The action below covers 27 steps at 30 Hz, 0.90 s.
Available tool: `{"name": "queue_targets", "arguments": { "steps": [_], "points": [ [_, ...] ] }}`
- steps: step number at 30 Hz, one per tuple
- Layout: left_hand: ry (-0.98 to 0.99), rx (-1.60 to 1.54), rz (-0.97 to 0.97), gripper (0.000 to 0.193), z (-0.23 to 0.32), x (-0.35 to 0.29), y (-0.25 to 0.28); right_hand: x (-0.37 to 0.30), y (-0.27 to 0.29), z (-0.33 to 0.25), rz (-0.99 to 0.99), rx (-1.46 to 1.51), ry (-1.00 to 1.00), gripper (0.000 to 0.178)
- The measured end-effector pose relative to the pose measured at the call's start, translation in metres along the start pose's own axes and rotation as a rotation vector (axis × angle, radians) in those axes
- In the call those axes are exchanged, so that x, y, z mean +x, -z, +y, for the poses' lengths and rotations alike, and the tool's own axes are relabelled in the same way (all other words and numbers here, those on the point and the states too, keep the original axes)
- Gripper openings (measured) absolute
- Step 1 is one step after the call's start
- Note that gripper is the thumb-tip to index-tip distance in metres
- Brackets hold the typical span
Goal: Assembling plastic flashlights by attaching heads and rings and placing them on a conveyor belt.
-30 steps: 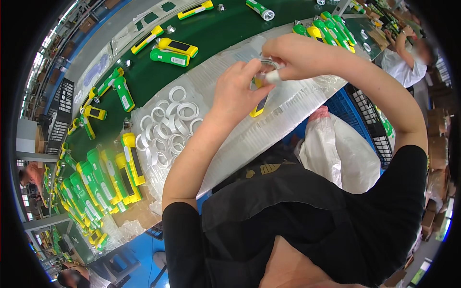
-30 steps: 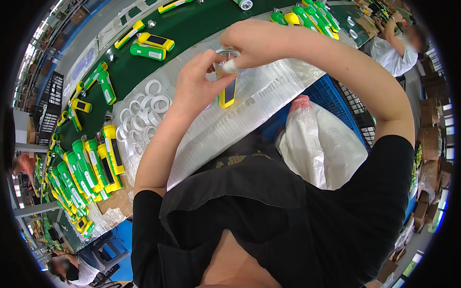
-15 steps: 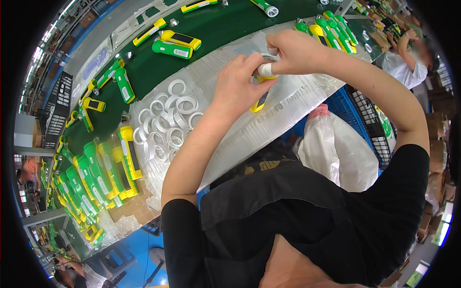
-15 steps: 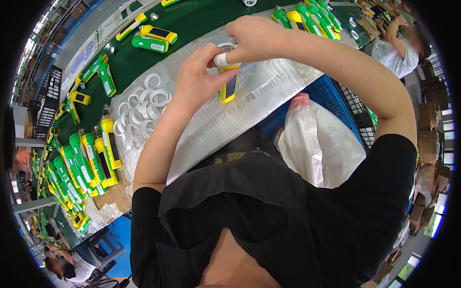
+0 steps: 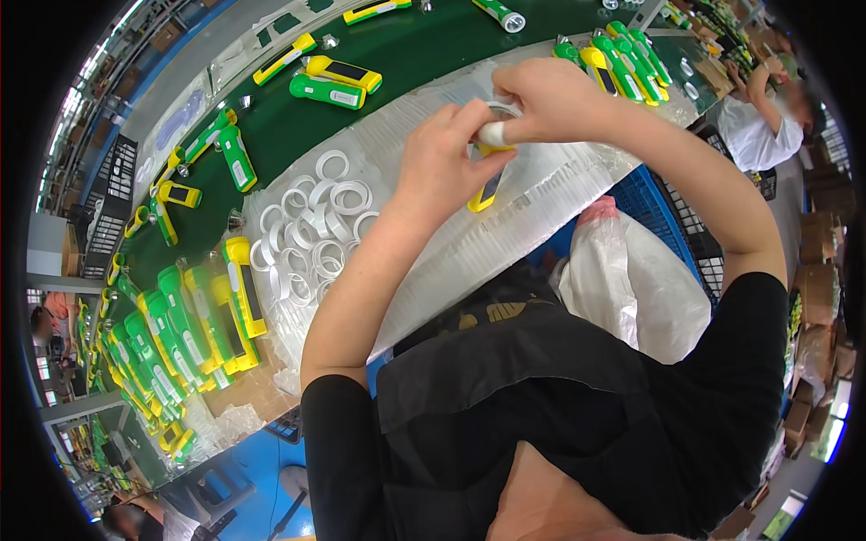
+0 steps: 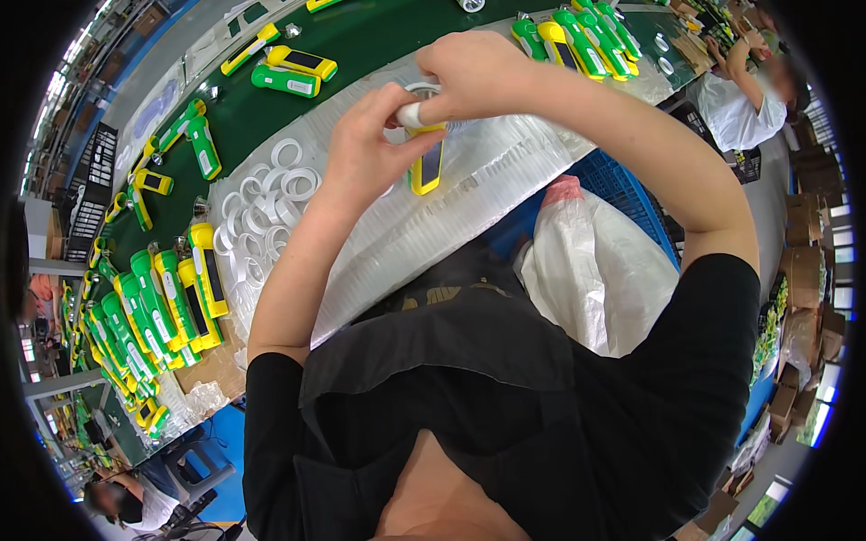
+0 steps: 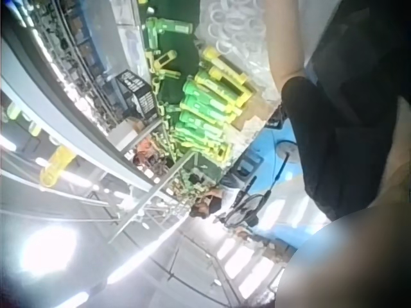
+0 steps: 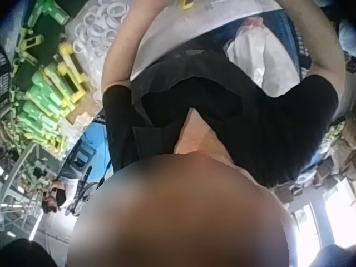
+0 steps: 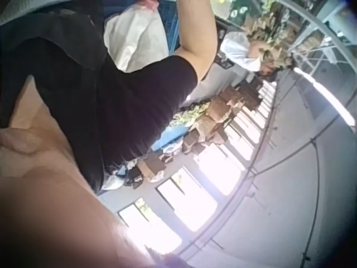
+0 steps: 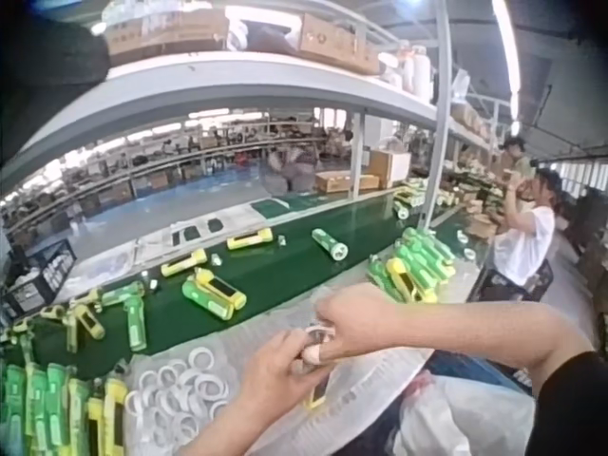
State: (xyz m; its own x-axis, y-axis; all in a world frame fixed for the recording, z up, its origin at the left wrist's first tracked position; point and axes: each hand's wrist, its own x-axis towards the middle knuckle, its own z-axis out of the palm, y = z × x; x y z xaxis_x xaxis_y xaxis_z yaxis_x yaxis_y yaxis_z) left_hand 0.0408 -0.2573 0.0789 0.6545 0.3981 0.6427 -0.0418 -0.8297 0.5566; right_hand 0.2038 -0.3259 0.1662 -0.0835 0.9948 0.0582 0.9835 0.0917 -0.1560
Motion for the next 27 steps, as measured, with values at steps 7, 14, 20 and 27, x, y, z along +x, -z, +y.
{"name": "queue_targets", "arguments": {
  "steps": [7, 14, 20, 27],
  "points": [
    [-0.018, -0.019, 0.068, 0.035, -0.007, 0.004, 0.004, -0.007, -0.022, 0.012, 0.256, 0.169, 0.099, 0.053],
    [-0.04, -0.073, 0.084, 0.037, -0.018, -0.015, 0.01, -0.033, -0.167, -0.008, 0.285, 1.064, -0.263, 0.084],
    [0.268, -0.818, 0.023, 0.029, -0.001, -0.023, 0.018, -0.046, -0.201, -0.054, 0.044, 1.483, -0.178, 0.058],
    [-0.463, -0.726, 0.023, 0.025, 0.044, 0.002, 0.048, 0.011, -0.11, -0.007, -0.041, 0.998, 0.792, 0.048]
  ]
}}
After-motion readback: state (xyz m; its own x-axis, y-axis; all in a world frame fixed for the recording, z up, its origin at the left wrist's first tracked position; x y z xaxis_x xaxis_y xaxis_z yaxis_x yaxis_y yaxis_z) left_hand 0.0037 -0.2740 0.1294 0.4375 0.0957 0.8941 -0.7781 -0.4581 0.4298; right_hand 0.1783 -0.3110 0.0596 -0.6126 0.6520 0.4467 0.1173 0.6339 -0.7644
